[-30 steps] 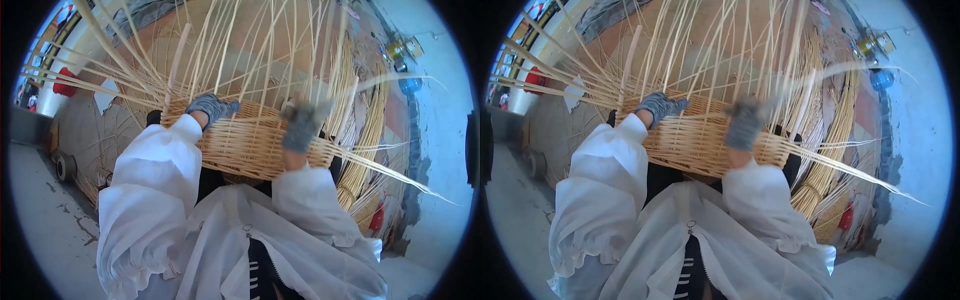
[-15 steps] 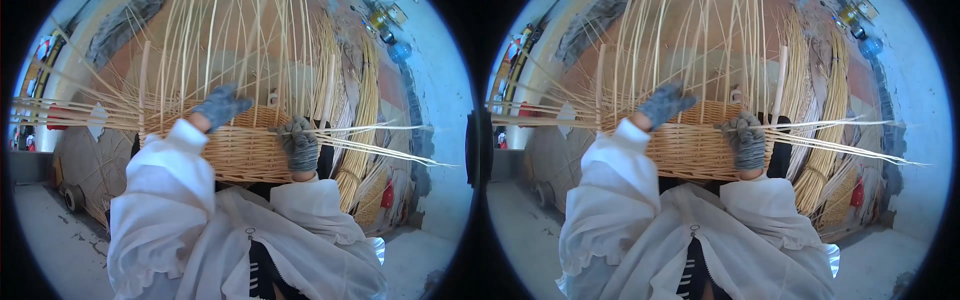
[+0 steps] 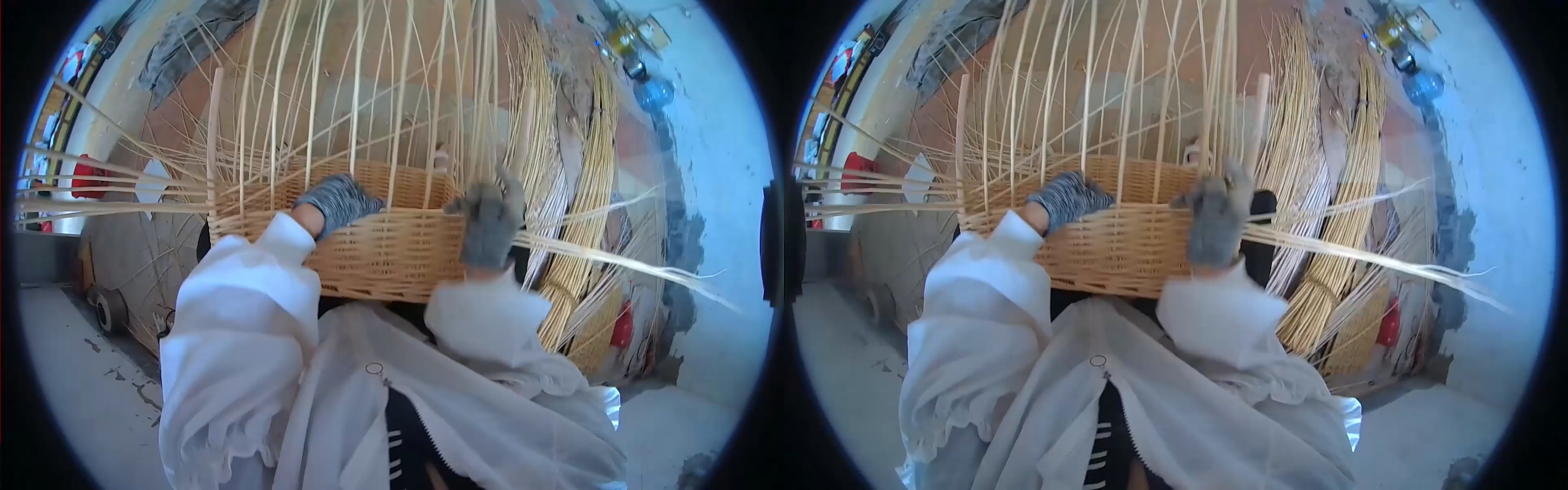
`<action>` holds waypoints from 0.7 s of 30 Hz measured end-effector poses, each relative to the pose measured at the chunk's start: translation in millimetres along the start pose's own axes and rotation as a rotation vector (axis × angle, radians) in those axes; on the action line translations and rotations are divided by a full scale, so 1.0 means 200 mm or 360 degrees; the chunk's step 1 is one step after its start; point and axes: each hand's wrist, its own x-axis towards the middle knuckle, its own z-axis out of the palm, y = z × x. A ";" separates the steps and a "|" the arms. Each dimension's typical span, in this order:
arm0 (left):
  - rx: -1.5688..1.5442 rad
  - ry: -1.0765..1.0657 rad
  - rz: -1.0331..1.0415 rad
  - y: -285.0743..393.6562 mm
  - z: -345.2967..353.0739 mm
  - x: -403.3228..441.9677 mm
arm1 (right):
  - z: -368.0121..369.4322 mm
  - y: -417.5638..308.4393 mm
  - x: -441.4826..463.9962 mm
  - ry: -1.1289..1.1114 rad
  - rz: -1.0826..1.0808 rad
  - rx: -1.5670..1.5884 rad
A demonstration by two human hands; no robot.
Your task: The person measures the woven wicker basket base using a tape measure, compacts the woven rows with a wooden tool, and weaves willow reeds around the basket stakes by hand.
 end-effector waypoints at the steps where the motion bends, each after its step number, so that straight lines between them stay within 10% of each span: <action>1: -0.0200 0.0021 0.0227 -0.07 0.05 0.02 | -0.12 0.05 -0.09 0.0061 -0.0183 -0.0216; 2: 0.0941 0.0203 0.1269 -0.23 0.08 0.19 | -0.11 0.01 -0.05 -0.0096 -0.0319 -0.0724; 3: 0.0959 0.0135 0.1287 -0.19 0.08 0.21 | -0.10 -0.09 -0.06 -0.0226 -0.0411 -0.1255; 5: 0.0316 0.0016 -0.0009 0.01 0.03 0.21 | 0.17 -0.22 -0.14 -0.0403 -0.0281 -0.0743; 7: 0.0562 0.0344 -0.0063 0.32 -0.03 -0.08 | 0.12 -0.22 -0.17 -0.0583 -0.0139 -0.0224; 9: 0.0741 0.0762 -0.0110 0.50 0.01 -0.17 | -0.26 -0.14 0.00 -0.0227 -0.0417 -0.0887; 11: 0.0734 0.0771 0.0325 0.56 0.13 -0.16 | -0.52 -0.32 0.03 -0.0493 0.0061 0.0331; 12: 0.0764 0.0037 0.0282 0.53 0.15 -0.03 | -0.54 -0.35 0.02 -0.0426 0.0143 0.0117; 15: 0.0275 0.0032 0.0251 0.42 0.28 -0.01 | -0.36 -0.44 0.13 -0.0262 0.0219 -0.0647; 19: 0.0298 0.0188 -0.0218 0.54 0.32 -0.06 | -0.27 0.25 0.90 -0.0431 -0.1431 -0.3166; 21: 0.0392 0.0172 -0.0273 0.52 0.29 0.00 | -0.30 0.21 0.93 -0.0427 -0.1126 -0.3197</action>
